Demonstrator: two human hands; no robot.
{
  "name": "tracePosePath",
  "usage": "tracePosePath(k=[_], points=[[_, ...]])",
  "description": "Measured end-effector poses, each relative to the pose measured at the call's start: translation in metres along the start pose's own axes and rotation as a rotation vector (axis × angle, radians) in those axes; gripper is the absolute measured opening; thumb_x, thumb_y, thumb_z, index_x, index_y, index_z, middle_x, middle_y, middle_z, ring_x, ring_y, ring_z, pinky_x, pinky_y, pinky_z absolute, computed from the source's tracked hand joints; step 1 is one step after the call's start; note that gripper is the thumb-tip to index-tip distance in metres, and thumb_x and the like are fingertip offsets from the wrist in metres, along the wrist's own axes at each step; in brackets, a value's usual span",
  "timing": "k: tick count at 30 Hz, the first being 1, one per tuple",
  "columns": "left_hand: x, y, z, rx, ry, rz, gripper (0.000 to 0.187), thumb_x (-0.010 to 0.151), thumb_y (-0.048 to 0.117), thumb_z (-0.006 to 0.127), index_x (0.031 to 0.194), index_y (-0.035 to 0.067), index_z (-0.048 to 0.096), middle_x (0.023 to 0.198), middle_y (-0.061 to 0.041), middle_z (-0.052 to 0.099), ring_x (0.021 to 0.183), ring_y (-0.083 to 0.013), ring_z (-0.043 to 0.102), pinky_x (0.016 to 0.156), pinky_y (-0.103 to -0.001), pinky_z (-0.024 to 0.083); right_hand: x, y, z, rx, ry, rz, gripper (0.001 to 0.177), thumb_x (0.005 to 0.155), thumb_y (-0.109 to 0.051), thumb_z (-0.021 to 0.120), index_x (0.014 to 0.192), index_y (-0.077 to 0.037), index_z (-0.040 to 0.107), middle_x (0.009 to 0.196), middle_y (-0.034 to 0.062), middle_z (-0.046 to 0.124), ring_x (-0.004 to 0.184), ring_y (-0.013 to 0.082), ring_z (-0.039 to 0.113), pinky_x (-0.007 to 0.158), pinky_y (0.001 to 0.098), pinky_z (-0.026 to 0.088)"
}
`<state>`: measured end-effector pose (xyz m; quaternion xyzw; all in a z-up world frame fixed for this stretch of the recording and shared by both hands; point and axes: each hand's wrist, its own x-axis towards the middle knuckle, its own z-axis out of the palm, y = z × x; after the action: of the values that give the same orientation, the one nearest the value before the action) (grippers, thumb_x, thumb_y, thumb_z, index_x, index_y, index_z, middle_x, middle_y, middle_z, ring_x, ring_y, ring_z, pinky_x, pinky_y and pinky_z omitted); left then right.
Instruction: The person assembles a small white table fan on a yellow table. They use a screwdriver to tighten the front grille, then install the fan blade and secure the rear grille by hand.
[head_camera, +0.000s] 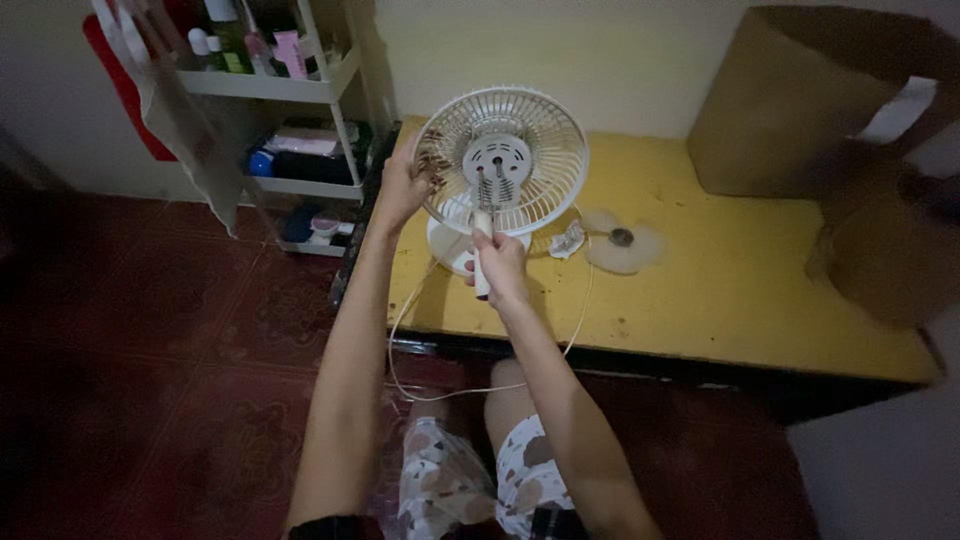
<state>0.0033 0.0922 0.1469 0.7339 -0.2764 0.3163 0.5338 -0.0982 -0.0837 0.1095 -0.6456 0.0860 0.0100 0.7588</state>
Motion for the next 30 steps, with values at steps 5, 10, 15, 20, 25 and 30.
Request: tracePosePath(k=[5,10,15,20,25,30], points=[[-0.002,0.000,0.001,-0.066,-0.031,-0.268,0.053,0.093,-0.011,0.058,0.143,0.008,0.057,0.112,-0.009,0.076,0.098,-0.0140,0.073,0.077,-0.031,0.060,0.033,-0.009,-0.008,0.711,-0.382,0.370,0.035,0.104,-0.028,0.047,0.118,0.003,0.054,0.080,0.0062,0.060,0.056,0.0131,0.055,0.044,0.0283,0.046],[0.003,-0.012,0.002,-0.091,-0.003,-0.243,0.059,0.090,-0.014,0.059,0.145,0.007,0.056,0.113,-0.012,0.073,0.093,-0.0169,0.067,0.075,-0.034,0.056,0.057,-0.011,-0.021,1.163,-0.521,0.553,0.050,0.105,-0.036,0.048,0.122,0.010,0.048,0.081,0.0082,0.056,0.056,0.0113,0.051,0.044,0.0243,0.044],[0.002,-0.020,0.006,-0.132,-0.031,-0.326,0.057,0.092,-0.012,0.055,0.145,0.009,0.056,0.113,-0.008,0.074,0.090,-0.0115,0.070,0.070,-0.031,0.059,0.036,0.008,-0.006,0.276,-0.239,0.049,0.034,0.091,-0.012,0.072,0.118,0.005,0.059,0.084,0.0122,0.064,0.059,0.0162,0.062,0.042,0.0289,0.046],[-0.001,-0.006,0.000,0.013,-0.003,-0.175,0.049,0.095,-0.010,0.060,0.141,0.007,0.059,0.111,-0.010,0.077,0.098,-0.0125,0.074,0.079,-0.032,0.062,-0.006,-0.017,-0.005,-0.275,0.029,-0.179,0.030,0.086,-0.010,0.074,0.107,0.005,0.060,0.078,0.0147,0.070,0.055,0.0210,0.069,0.045,0.0343,0.059],[0.003,0.007,-0.002,-0.029,-0.024,-0.279,0.051,0.092,-0.009,0.059,0.140,0.007,0.057,0.110,-0.009,0.075,0.095,-0.0140,0.073,0.075,-0.031,0.059,-0.016,-0.053,-0.011,-0.613,-0.058,-0.092,0.024,0.100,-0.018,0.058,0.108,0.004,0.065,0.071,0.0162,0.068,0.049,0.0198,0.064,0.042,0.0344,0.054],[0.001,-0.001,-0.004,-0.138,-0.046,-0.212,0.047,0.096,-0.010,0.061,0.141,0.005,0.058,0.120,-0.010,0.073,0.106,-0.0157,0.070,0.084,-0.031,0.061,0.016,-0.043,-0.015,0.642,-0.464,0.170,0.030,0.104,-0.024,0.054,0.108,0.006,0.054,0.077,0.0106,0.062,0.051,0.0150,0.058,0.039,0.0273,0.049]])
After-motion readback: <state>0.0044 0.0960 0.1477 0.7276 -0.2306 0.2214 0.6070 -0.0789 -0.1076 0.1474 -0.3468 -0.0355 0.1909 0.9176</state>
